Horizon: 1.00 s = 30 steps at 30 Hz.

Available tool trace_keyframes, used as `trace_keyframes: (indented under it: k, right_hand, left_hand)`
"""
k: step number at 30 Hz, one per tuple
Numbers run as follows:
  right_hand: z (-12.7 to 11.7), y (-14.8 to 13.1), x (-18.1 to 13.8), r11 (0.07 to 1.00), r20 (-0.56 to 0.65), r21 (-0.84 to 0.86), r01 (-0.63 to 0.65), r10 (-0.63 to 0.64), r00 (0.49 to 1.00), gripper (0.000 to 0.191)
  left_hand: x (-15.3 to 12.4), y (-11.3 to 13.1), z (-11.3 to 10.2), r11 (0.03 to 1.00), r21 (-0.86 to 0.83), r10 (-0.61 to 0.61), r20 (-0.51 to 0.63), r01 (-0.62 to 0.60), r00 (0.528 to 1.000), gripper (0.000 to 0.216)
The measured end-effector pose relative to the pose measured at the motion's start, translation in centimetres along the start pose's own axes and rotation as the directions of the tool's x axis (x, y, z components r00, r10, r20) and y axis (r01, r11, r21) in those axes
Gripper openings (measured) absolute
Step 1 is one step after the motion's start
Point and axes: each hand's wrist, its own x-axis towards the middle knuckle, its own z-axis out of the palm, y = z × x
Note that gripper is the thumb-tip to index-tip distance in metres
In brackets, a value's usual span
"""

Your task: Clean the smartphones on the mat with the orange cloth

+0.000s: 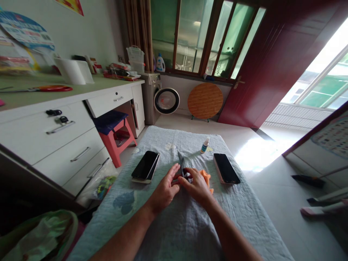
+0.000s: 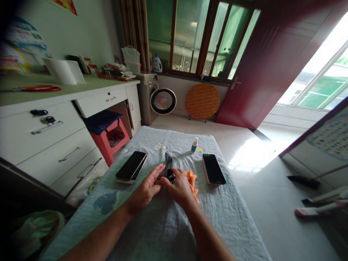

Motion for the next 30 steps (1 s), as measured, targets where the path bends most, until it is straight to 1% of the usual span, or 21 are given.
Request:
trace_keyframes:
  k: [2,5,7,9,11,12,13,15,17,19,20,22,24,27,30]
  right_hand:
    - [-0.3,0.1,-0.1,0.999,-0.015,0.001,-0.036,0.036,0.999,0.043]
    - [-1.1,0.2,-0.2,0.996,-0.073,-0.061,-0.064,0.059,0.996,0.033]
    - [-1.6,0.5,-0.2,0.995,-0.11,-0.094,-0.044,0.034,0.993,0.026]
    - [-2.1,0.9,-0.2,0.996,-0.164,-0.088,-0.017,0.002,0.987,0.027]
    - [-2.3,1.5,-0.1,0.999,-0.213,-0.03,-0.033,0.026,0.977,0.03]
    - [-2.2,1.7,0.0,0.998,-0.211,0.027,-0.065,0.069,0.975,0.032]
    - [-2.1,2.0,0.0,0.989,-0.184,0.097,-0.111,0.127,0.975,0.034]
    - [-1.5,2.3,0.0,0.949,-0.079,0.238,-0.208,0.232,0.969,0.036]
    - [-0.8,2.3,0.0,0.903,0.012,0.326,-0.279,0.291,0.957,0.036]
    - [-0.2,2.3,0.0,0.895,0.04,0.324,-0.306,0.31,0.95,0.035]
    - [0.0,2.2,0.0,0.909,0.032,0.285,-0.305,0.309,0.951,0.034]
    - [0.1,2.0,0.0,0.953,-0.014,0.147,-0.265,0.27,0.963,0.031]
    - [-0.2,1.9,0.1,0.98,-0.067,-0.025,-0.2,0.198,0.978,0.026]
    - [-0.6,1.9,0.1,0.972,-0.076,-0.193,-0.132,0.119,0.99,0.022]
    - [-0.7,1.9,0.0,0.957,-0.065,-0.26,-0.128,0.115,0.991,0.026]
  left_hand:
    - [-0.1,0.0,0.1,1.0,-0.015,0.003,0.027,-0.002,1.0,0.077]
    - [-0.1,0.1,0.2,1.0,0.001,-0.007,0.058,0.007,0.998,0.073]
    - [0.0,0.1,0.3,0.999,0.025,-0.025,0.063,0.024,0.998,0.069]
    - [0.0,-0.1,0.2,0.997,0.061,-0.054,0.046,0.051,0.998,0.064]
    - [0.2,-0.4,0.1,0.991,0.103,-0.084,0.016,0.082,0.996,0.061]
    - [0.2,-0.5,0.1,0.988,0.125,-0.092,0.0,0.092,0.996,0.061]
    - [0.3,-0.7,0.0,0.983,0.157,-0.09,-0.02,0.092,0.996,0.06]
    - [0.3,-0.9,-0.2,0.959,0.276,-0.045,-0.065,0.061,0.997,0.061]
    - [0.3,-1.0,-0.3,0.891,0.453,0.04,-0.1,0.01,0.994,0.062]
    - [0.3,-1.0,-0.5,0.764,0.645,0.125,-0.115,-0.022,0.985,0.062]
    - [0.3,-1.1,-0.5,0.686,0.727,0.154,-0.116,-0.022,0.981,0.062]
    - [0.2,-1.1,-0.6,0.535,0.845,0.173,-0.112,0.002,0.978,0.065]
    - [0.1,-1.2,-0.7,0.43,0.902,0.151,-0.105,0.03,0.983,0.071]
    - [0.0,-1.1,-0.6,0.359,0.932,0.114,-0.092,0.046,0.989,0.071]
    - [0.0,-0.8,-0.4,0.33,0.942,0.101,-0.092,0.054,0.991,0.064]
